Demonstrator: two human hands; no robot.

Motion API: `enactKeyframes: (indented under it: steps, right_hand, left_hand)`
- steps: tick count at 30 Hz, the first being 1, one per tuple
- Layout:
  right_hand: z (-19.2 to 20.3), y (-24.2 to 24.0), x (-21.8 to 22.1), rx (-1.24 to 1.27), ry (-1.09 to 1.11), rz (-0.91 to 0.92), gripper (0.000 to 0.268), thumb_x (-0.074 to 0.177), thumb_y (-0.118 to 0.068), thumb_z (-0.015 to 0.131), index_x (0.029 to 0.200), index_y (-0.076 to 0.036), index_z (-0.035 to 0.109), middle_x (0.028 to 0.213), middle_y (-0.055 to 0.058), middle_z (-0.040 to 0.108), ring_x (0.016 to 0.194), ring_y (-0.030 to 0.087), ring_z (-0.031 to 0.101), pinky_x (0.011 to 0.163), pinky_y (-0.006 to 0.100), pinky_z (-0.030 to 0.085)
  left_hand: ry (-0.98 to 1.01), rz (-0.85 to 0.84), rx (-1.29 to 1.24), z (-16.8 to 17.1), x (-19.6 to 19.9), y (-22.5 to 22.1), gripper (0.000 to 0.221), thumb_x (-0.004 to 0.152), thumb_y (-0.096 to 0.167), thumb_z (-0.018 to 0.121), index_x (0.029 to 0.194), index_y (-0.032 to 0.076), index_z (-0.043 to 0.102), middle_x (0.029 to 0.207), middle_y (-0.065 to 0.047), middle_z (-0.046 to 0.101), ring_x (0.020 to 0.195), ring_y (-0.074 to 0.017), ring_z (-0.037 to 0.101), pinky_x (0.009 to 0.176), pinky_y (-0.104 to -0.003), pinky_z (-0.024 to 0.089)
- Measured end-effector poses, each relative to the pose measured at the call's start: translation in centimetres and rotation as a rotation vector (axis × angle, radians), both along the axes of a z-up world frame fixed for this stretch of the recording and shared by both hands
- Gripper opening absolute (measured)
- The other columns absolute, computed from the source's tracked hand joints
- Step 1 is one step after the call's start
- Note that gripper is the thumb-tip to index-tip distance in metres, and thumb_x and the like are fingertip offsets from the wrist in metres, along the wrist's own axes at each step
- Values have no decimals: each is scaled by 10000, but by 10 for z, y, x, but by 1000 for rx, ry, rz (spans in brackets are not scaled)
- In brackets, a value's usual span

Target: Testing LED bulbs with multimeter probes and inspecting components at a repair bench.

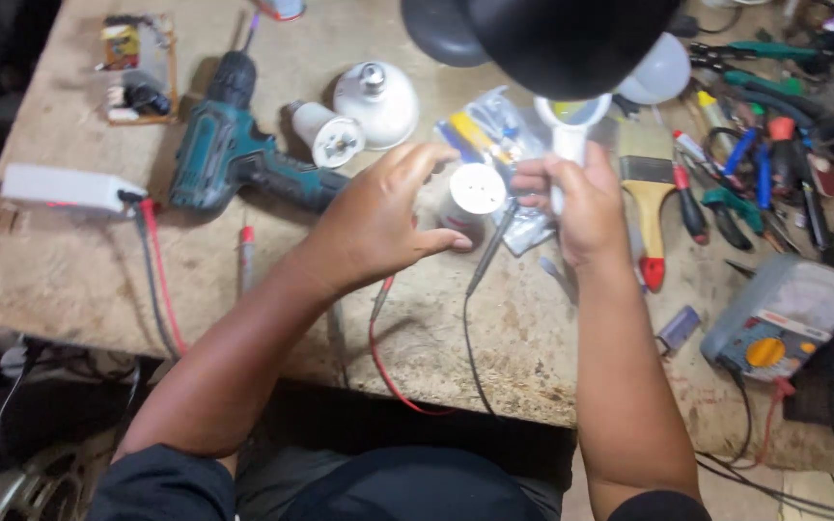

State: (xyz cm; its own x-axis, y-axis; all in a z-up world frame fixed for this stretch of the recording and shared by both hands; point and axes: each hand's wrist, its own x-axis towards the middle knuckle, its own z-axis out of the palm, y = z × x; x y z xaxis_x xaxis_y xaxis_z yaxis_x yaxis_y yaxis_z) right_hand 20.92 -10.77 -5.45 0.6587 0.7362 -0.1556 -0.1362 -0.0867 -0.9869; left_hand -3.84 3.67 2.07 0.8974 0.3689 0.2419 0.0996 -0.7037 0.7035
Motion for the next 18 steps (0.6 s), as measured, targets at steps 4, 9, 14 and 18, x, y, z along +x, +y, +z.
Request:
enactKeyframes:
  steps: [4,9,14,18]
  right_hand:
    - [8,-5,-11,23,-112,22,258,1030,-199,543,1242,-147,405,1065,194,737,879,217,774,673,292,655]
    - [33,-13,-33,41,-131,-18,245,1057,-181,549,1252,-156,403,1041,156,738,838,180,763,672,263,649]
    - [39,-13,-38,61,-158,-111,251,1026,-123,506,1256,-61,428,990,145,715,761,194,721,595,215,574]
    - [38,-14,-37,51,-163,-113,272,1025,-121,516,1275,-60,427,994,140,718,773,190,718,602,214,565]
  left_hand:
    - [-146,196,259,-15,-60,-32,487,886,394,778,1271,148,611,1097,-80,630,1063,-355,668,919,-465,541]
    - [19,573,488,-65,-121,-85,543,962,598,592,1280,163,661,1219,-66,669,1219,-333,587,993,-508,443]
    - [158,704,569,-76,-136,-106,697,917,607,592,1452,161,565,1459,-132,576,1415,-420,453,1157,-702,241]
    - [204,730,558,-83,-148,-95,594,925,503,556,1435,201,593,1498,-89,553,1432,-427,419,1124,-739,240]
